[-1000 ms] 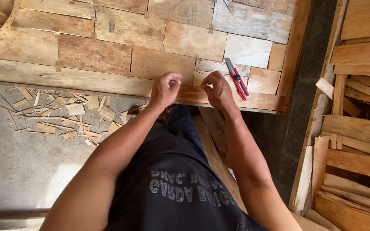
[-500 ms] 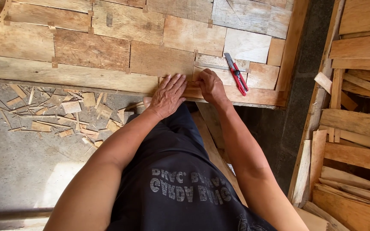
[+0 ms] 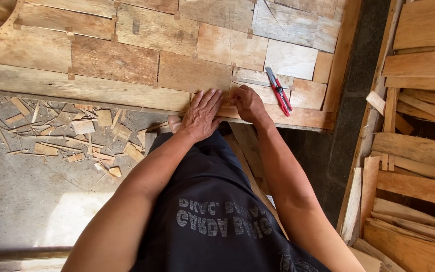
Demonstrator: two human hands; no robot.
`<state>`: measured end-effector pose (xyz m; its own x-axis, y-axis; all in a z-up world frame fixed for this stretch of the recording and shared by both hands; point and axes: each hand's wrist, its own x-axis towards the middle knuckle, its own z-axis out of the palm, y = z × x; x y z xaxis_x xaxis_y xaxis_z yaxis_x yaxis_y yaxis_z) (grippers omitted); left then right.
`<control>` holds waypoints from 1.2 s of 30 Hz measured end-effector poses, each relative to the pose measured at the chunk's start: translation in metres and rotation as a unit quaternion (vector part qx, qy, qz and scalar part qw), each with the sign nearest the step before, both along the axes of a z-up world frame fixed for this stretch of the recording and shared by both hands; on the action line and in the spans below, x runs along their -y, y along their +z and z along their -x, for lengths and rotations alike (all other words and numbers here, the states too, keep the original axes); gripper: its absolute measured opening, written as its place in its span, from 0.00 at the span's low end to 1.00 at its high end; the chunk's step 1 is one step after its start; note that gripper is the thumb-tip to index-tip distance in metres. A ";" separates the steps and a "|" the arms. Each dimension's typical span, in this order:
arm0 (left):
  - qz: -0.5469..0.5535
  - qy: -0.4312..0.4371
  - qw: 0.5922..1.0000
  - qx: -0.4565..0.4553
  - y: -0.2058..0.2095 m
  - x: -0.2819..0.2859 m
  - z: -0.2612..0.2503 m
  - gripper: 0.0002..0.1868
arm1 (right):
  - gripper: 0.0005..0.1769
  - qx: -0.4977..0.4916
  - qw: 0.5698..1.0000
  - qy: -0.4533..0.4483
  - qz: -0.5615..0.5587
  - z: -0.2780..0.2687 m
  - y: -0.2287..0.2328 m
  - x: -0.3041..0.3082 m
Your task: Applying and trimming wood veneer strips on a wooden board using a utility knife and tape.
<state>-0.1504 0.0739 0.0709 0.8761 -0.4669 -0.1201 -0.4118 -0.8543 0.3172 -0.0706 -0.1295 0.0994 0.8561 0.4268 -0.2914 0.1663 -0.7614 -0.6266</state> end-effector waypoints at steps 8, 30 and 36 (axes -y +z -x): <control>0.209 0.027 0.977 -0.027 -0.026 -0.033 -0.012 0.40 | 0.06 -0.015 0.985 -0.137 -0.101 0.002 -0.021 0.035; 0.022 -0.055 0.998 0.036 -0.016 -0.042 0.014 0.34 | 0.32 0.122 0.961 -0.247 0.027 0.013 -0.023 0.117; 0.006 -0.054 0.998 0.034 -0.015 -0.042 0.010 0.32 | 0.27 0.115 0.986 -0.123 -0.019 0.012 0.021 0.087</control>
<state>-0.1607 0.1164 0.0558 0.8262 -0.5606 -0.0564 -0.5224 -0.7997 0.2958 -0.0823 -0.2168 0.1202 0.9766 0.2050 -0.0652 0.1207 -0.7732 -0.6225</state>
